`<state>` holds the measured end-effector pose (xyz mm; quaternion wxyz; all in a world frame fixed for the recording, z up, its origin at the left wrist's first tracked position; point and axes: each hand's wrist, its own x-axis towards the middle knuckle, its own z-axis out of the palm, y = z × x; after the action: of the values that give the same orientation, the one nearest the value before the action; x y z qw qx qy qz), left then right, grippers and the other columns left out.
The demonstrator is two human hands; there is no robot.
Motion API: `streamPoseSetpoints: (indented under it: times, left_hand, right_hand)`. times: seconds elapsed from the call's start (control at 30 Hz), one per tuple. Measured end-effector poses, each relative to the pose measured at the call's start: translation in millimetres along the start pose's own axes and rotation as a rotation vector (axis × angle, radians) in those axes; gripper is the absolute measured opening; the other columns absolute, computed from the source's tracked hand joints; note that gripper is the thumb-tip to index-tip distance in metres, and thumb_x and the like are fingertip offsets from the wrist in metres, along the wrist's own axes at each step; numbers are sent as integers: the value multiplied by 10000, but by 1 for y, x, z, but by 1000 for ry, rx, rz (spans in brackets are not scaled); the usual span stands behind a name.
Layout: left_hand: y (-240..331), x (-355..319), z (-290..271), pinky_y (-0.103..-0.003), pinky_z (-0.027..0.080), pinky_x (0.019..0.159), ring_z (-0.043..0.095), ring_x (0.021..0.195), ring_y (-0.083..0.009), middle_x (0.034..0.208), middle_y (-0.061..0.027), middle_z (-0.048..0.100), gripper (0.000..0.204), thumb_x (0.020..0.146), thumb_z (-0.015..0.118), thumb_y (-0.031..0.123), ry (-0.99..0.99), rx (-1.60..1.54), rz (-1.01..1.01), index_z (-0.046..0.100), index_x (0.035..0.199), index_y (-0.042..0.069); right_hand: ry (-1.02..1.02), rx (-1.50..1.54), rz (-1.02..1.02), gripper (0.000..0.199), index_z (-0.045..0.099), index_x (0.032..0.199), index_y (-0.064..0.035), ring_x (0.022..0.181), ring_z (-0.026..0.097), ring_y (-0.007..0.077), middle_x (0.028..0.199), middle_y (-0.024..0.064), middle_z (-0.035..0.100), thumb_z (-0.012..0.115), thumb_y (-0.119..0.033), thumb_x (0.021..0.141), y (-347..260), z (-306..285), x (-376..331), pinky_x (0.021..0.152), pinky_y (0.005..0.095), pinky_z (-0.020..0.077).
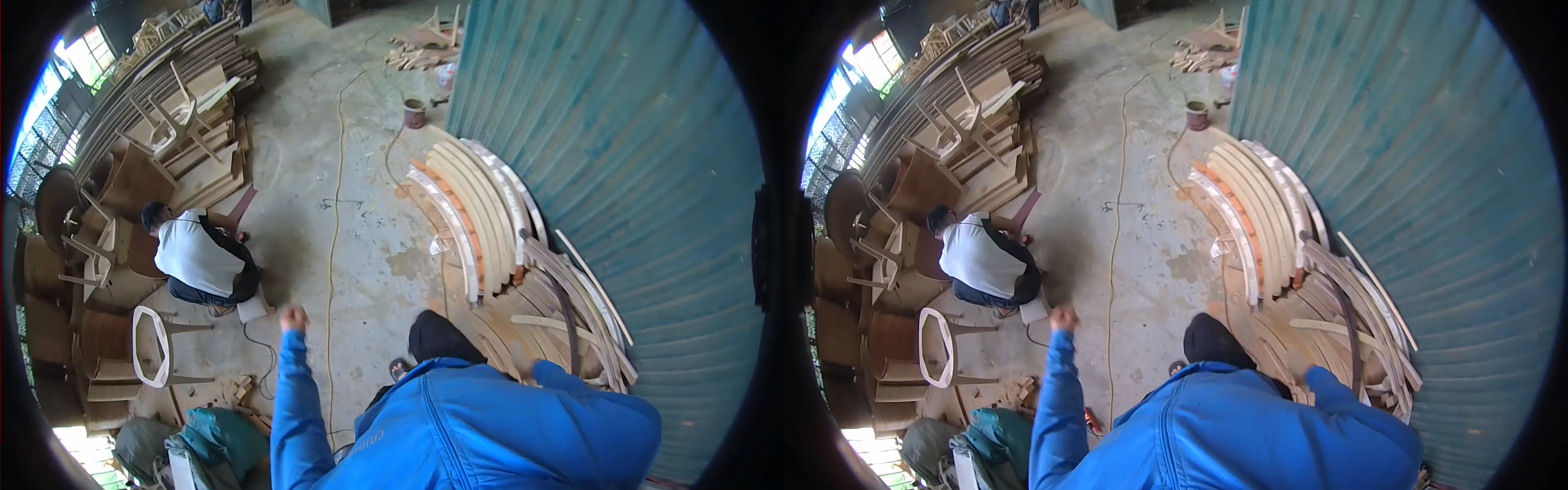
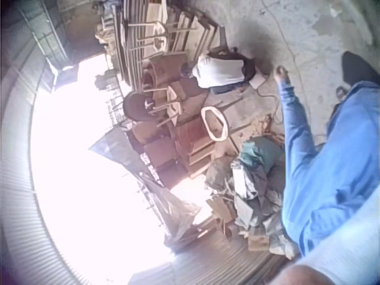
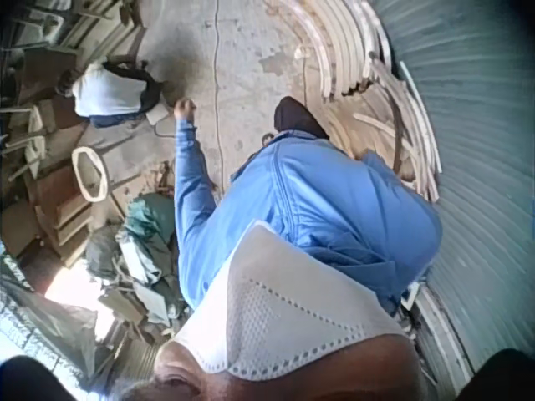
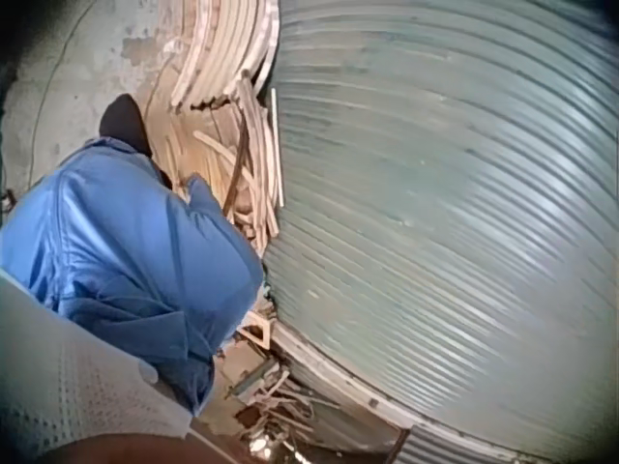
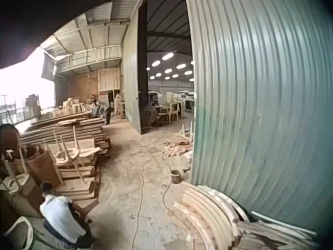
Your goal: Marking, sanding with an angle grinder, and assembling wooden furniture components in a factory.
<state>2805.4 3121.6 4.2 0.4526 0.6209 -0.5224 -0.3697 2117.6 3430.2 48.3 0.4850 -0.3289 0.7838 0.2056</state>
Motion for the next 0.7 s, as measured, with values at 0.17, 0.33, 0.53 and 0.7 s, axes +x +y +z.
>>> streamPoseSetpoints:
  times: [0.17,0.33,0.53,0.7]
  left_hand:
    - [108,264,16,-253,462,560,544,582,-115,734,-27,613,148,946,603,124,167,-186,-93,634,1030,7]
    - [-39,311,9,-323,500,610,598,636,-184,610,-51,583,218,917,598,256,250,-49,-592,654,964,51]
    - [-42,326,96,-354,539,636,632,699,-209,744,-73,643,171,878,632,238,-574,526,-1037,631,951,84]
    - [-40,561,159,-336,534,591,617,654,-194,730,-74,634,158,888,604,192,-630,528,-1046,629,962,55]
  right_hand:
    - [-97,-14,110,575,677,1111,-39,904,684,314,1026,186,703,797,-345,640,-98,-106,94,845,388,536]
    - [-18,-37,-59,584,675,1108,-20,899,683,305,1022,179,702,802,-340,637,-318,-275,235,845,380,536]
    - [475,98,-651,753,507,1287,-12,989,658,363,1106,222,668,782,-331,663,-706,-547,211,882,405,516]
    - [517,111,-772,711,442,1297,-91,1086,613,399,1163,226,630,744,-354,709,-918,-715,212,897,451,495]
